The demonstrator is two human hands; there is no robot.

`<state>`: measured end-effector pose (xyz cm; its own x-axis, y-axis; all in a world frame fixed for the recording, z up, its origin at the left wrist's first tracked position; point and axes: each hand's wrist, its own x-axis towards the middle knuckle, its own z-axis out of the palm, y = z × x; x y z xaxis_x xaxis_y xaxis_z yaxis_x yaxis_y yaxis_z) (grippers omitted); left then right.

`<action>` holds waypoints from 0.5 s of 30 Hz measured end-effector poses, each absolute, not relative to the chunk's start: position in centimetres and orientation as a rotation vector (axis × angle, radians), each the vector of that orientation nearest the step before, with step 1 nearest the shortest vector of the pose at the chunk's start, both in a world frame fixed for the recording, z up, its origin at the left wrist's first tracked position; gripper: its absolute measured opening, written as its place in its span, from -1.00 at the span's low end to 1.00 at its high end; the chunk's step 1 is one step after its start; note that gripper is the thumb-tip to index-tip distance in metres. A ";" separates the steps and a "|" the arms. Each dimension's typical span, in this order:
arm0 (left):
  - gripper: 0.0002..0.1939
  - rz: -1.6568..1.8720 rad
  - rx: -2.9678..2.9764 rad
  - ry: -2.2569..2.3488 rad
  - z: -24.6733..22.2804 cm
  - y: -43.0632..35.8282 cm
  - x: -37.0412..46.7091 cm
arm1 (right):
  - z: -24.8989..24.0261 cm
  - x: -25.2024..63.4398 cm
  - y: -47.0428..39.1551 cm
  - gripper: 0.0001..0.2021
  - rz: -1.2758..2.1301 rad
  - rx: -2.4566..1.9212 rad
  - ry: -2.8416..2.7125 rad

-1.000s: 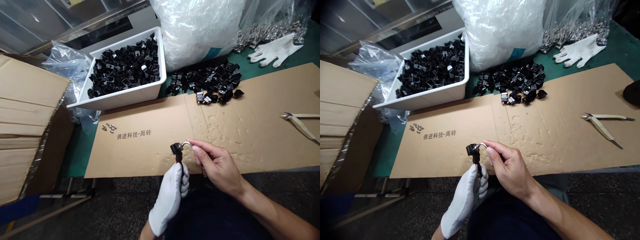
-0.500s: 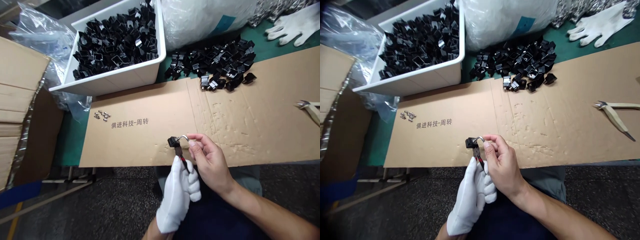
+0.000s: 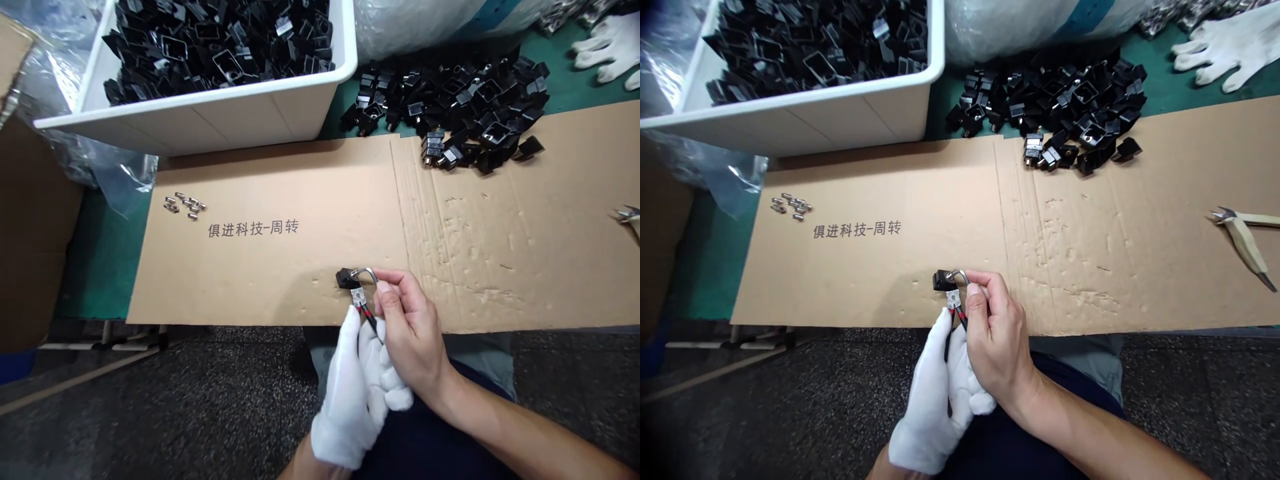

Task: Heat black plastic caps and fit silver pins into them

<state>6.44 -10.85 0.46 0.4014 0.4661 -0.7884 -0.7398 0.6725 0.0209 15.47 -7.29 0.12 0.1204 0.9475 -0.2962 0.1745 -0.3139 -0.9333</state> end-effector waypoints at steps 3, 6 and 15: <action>-0.44 0.731 -0.377 0.891 0.5 -10.7 6.2 | -0.1 15.2 -7.7 -0.77 1.232 -1.660 -1.144; -0.46 0.713 -0.387 0.850 0.2 -10.8 5.6 | -0.5 15.0 -8.2 -0.76 1.208 -1.672 -1.180; -0.45 0.674 -0.376 0.693 -1.4 -11.7 4.0 | 1.0 16.4 -6.6 -0.82 1.169 -1.619 -1.501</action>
